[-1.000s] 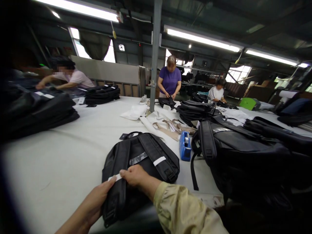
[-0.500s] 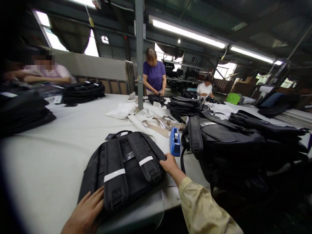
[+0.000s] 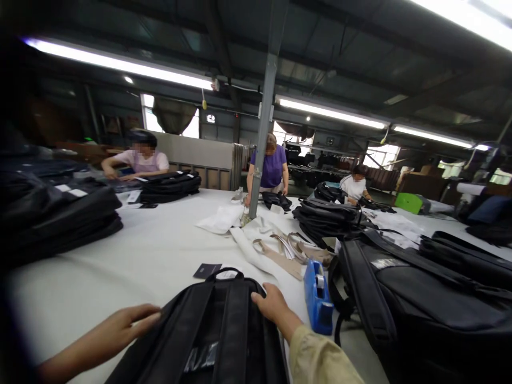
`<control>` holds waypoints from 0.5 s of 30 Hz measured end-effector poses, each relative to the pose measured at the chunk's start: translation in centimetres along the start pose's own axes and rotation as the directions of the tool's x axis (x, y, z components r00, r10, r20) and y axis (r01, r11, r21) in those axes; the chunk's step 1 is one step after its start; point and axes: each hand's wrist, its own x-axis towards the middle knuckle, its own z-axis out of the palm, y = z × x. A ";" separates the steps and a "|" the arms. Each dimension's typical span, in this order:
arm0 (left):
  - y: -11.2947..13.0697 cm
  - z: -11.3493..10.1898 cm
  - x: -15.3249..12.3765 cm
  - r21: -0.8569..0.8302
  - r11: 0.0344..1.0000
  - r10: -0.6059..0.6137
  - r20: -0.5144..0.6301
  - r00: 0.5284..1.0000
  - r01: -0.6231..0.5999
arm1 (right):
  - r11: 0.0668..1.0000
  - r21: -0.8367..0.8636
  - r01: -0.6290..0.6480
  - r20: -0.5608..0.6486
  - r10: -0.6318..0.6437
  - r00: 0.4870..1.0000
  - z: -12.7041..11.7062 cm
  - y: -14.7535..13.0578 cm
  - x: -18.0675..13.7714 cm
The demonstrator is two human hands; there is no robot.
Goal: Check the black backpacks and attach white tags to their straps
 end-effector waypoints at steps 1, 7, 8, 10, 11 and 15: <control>0.0 0.3 2.3 0.018 1.000 -0.019 0.028 0.999 0.018 | 1.000 -0.013 -0.012 0.011 0.012 1.000 0.9 -0.7 1.5; -0.2 4.3 11.7 -0.028 0.999 -0.040 0.142 0.989 0.044 | 0.986 0.155 0.054 0.151 -0.077 0.986 3.1 -1.3 7.7; 0.1 4.6 12.6 -0.060 0.998 -0.013 0.169 0.986 0.023 | 0.960 0.277 0.038 0.203 -0.097 0.974 3.1 -1.1 8.2; 0.7 4.7 14.0 -0.099 0.995 0.054 0.262 0.964 -0.029 | 0.852 0.521 -0.046 0.335 -0.155 0.929 2.8 -1.1 9.0; 1.1 4.5 14.6 -0.122 0.991 0.086 0.322 0.943 -0.049 | 0.789 0.607 -0.096 0.395 -0.195 0.898 2.7 -1.3 9.3; 2.9 3.8 16.8 -0.262 0.964 0.166 0.503 0.848 -0.033 | 0.683 0.706 -0.188 0.533 -0.336 0.777 2.4 -3.1 10.6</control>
